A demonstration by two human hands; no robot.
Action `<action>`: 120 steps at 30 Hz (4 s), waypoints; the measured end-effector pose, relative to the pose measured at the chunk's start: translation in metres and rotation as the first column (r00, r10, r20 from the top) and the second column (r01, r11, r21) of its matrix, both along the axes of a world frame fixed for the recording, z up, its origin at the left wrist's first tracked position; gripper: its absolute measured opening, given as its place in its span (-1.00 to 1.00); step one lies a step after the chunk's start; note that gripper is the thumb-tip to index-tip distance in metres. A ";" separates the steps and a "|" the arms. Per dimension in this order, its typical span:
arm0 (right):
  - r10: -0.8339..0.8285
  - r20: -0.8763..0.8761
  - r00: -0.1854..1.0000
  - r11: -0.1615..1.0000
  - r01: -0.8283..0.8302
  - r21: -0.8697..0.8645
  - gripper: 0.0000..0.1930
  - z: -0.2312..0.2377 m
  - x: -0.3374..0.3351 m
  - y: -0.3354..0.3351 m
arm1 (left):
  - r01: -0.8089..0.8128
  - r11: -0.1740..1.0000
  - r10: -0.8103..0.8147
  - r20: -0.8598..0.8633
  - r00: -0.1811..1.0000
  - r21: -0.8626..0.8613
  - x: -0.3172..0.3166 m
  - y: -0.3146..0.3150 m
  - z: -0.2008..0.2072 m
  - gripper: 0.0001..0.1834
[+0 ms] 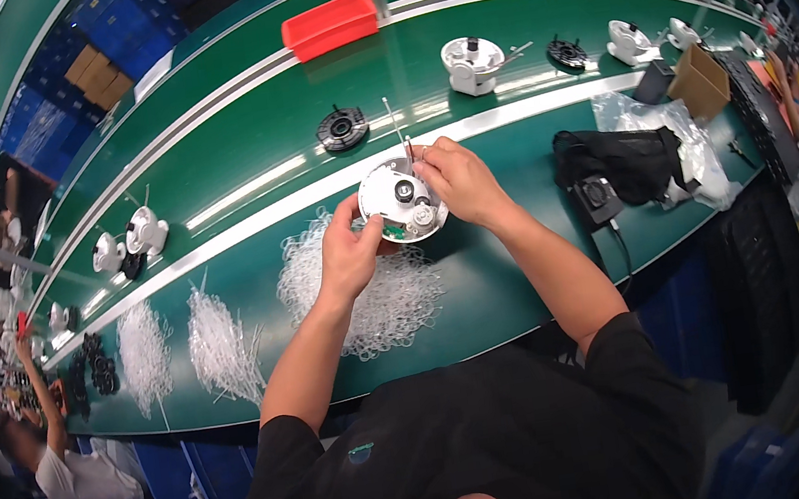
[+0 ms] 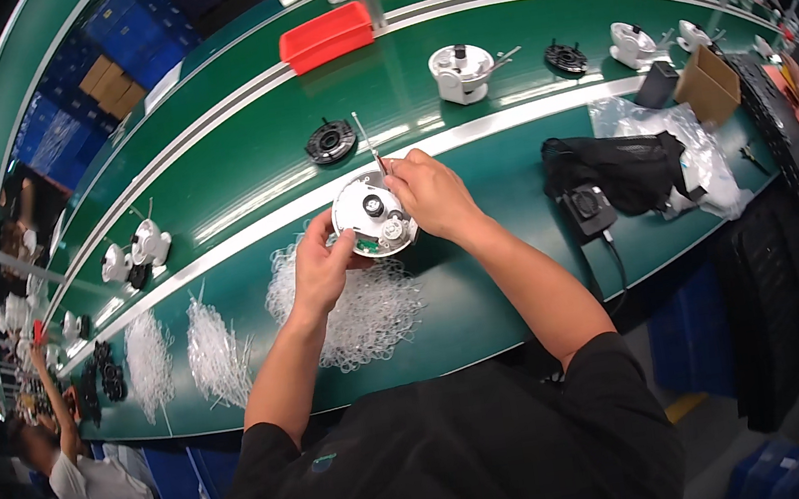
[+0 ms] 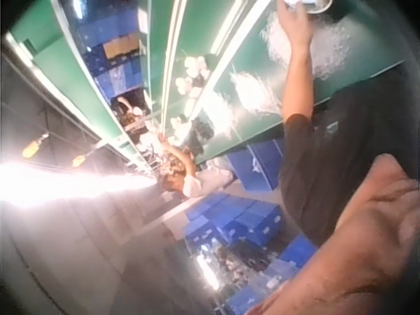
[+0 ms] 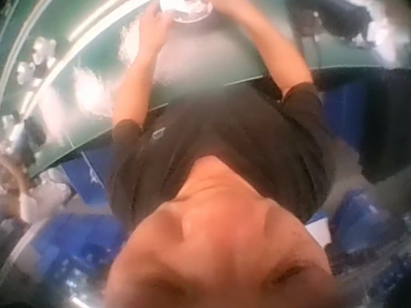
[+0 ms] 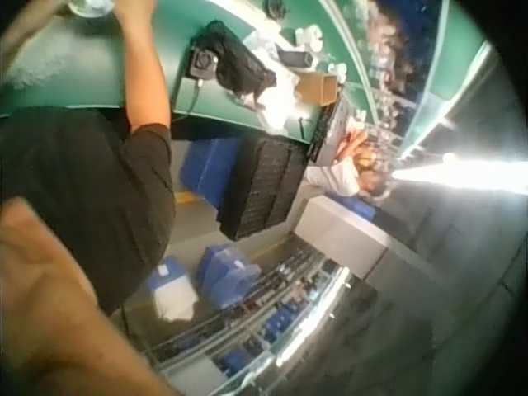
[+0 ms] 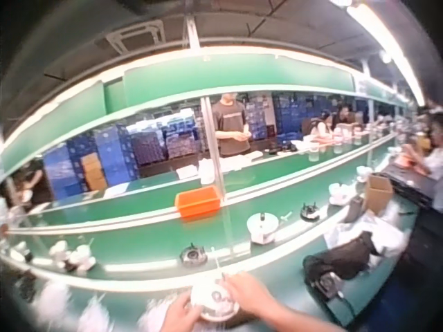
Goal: The person assembles small white electronic devices on a green workbench. They pick up the devices, insert white zip ties into specific slots, and move the completed units down the line. The process is repetitive, involving handling multiple identical units one by one.
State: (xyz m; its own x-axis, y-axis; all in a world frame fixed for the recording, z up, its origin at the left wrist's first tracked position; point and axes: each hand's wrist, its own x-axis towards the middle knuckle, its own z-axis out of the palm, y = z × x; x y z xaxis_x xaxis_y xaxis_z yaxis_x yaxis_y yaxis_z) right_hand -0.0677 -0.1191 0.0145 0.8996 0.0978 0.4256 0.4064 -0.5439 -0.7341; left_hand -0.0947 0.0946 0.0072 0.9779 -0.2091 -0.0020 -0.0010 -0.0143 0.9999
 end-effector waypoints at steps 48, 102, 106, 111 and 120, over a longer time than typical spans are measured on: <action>0.140 -0.350 0.926 0.974 -0.065 0.218 -0.75 0.002 -0.001 -0.062 | 0.065 0.334 -0.509 0.122 0.852 0.940 0.066 0.020 -0.020 -0.94; 0.266 -0.303 0.915 0.959 -0.217 0.184 -0.79 -0.001 0.013 -0.043 | 0.038 0.855 -0.167 0.204 0.965 0.518 0.052 -0.060 0.004 -0.80; 0.238 -0.300 0.924 0.920 -0.115 0.374 -0.83 -0.013 0.019 -0.044 | -0.035 0.774 -0.232 0.335 0.913 0.632 0.045 -0.064 0.006 -0.84; 0.407 -0.421 0.811 0.669 0.050 0.742 -0.80 -0.017 0.015 -0.052 | -0.175 0.696 -0.383 0.566 0.730 0.697 0.043 -0.062 -0.004 -0.91; 0.262 -0.362 0.895 0.964 -0.259 0.058 -0.89 -0.006 0.014 -0.049 | -0.205 0.686 -0.357 0.568 0.741 0.698 0.041 -0.061 -0.008 -0.87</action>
